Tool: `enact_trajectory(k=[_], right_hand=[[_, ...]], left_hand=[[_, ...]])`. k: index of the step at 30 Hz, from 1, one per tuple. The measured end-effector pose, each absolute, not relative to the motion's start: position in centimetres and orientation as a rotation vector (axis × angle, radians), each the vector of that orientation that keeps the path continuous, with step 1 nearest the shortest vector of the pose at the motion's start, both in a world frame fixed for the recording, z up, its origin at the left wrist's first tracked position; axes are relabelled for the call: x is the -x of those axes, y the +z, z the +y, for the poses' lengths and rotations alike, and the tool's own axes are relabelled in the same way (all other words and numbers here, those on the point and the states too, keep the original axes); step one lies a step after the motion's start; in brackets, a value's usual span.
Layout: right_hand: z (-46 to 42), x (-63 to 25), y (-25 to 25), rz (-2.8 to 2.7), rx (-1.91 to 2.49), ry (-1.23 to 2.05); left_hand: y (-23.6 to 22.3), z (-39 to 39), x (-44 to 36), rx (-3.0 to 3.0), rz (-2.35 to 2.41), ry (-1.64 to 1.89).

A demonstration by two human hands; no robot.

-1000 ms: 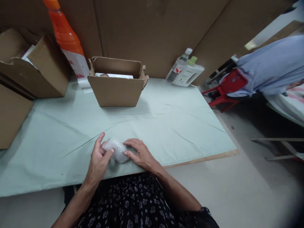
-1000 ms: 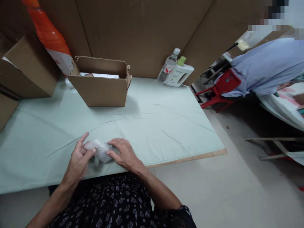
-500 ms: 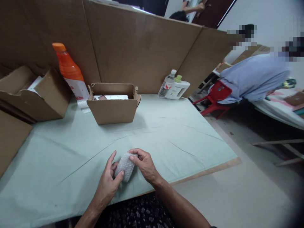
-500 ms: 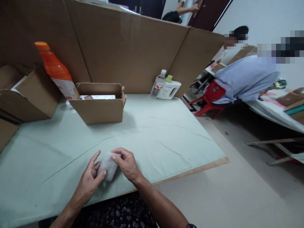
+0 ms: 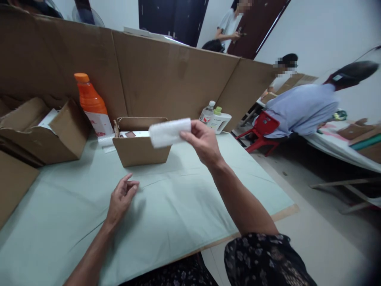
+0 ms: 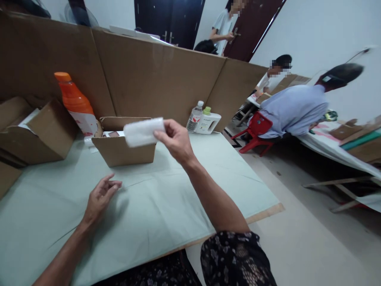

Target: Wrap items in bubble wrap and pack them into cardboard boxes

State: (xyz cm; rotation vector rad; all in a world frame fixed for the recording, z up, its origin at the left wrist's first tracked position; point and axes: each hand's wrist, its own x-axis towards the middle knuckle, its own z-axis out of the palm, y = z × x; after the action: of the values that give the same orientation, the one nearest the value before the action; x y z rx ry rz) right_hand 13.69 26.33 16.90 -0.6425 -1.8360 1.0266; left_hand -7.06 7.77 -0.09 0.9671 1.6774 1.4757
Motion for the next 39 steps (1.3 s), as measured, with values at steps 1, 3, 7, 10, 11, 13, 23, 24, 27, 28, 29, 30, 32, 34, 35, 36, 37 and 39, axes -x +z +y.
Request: enact_trajectory(k=[1, 3, 7, 10, 11, 13, 23, 24, 27, 28, 29, 30, 32, 34, 35, 36, 37, 39], right_hand=[[28.2, -12.8, 17.5, -1.830, 0.682, 0.930], [31.3, -11.1, 18.1, -1.929, 0.902, 0.661], [33.1, -8.7, 18.7, -2.389, 1.424, -0.005], [32.0, -7.0, 19.3, -2.671, 1.509, -0.315], [31.7, -6.4, 19.5, -2.731, 1.508, -0.366], [31.3, -5.3, 19.8, -2.823, 1.482, -0.408], [32.9, -3.8, 19.7, -3.001, 1.449, -0.054], [32.9, -3.9, 19.7, -3.005, 1.433, -0.019], [32.4, -5.4, 19.6, -2.975, 1.353, 0.017], [32.0, -6.4, 19.5, -2.925, 1.311, 0.009], [31.6, -7.6, 19.3, -2.845, 1.262, 0.008], [31.0, -9.0, 19.0, -2.735, 1.209, 0.018], [30.0, -12.1, 17.8, -2.478, 1.117, 0.089], [29.4, -14.8, 16.0, -2.281, 1.076, 0.221], [29.2, -15.7, 14.8, -2.223, 1.075, 0.302], [29.2, -16.3, 13.6, -2.190, 1.084, 0.391], [29.3, -16.3, 12.3, -2.173, 1.100, 0.483], [29.7, -15.2, 10.1, -2.163, 1.133, 0.662]], left_hand=[[-0.8, 8.2, 7.1, -0.993, 1.719, 1.470], [-2.0, 8.5, 7.1, -1.095, 1.774, 1.431], [-2.8, 8.2, 6.9, -1.238, 1.796, 1.382], [-2.8, 8.2, 6.9, -1.259, 1.787, 1.379], [-2.8, 8.3, 6.9, -1.265, 1.787, 1.381], [-2.9, 8.4, 6.9, -1.279, 1.788, 1.390], [-3.0, 8.5, 6.7, -1.361, 1.802, 1.412], [-2.9, 8.4, 6.6, -1.368, 1.808, 1.409], [-2.3, 7.9, 6.5, -1.383, 1.828, 1.402], [-1.9, 7.5, 6.6, -1.382, 1.844, 1.407], [-1.4, 7.2, 6.8, -1.379, 1.873, 1.421], [-0.8, 6.8, 7.1, -1.378, 1.914, 1.440], [0.7, 6.3, 8.1, -1.369, 2.026, 1.487], [2.4, 6.6, 9.6, -1.325, 2.111, 1.556], [3.1, 7.2, 10.4, -1.281, 2.112, 1.609], [3.7, 8.1, 11.3, -1.229, 2.086, 1.671], [4.2, 9.2, 12.0, -1.177, 2.039, 1.729], [4.8, 12.1, 13.1, -1.115, 1.915, 1.800]])
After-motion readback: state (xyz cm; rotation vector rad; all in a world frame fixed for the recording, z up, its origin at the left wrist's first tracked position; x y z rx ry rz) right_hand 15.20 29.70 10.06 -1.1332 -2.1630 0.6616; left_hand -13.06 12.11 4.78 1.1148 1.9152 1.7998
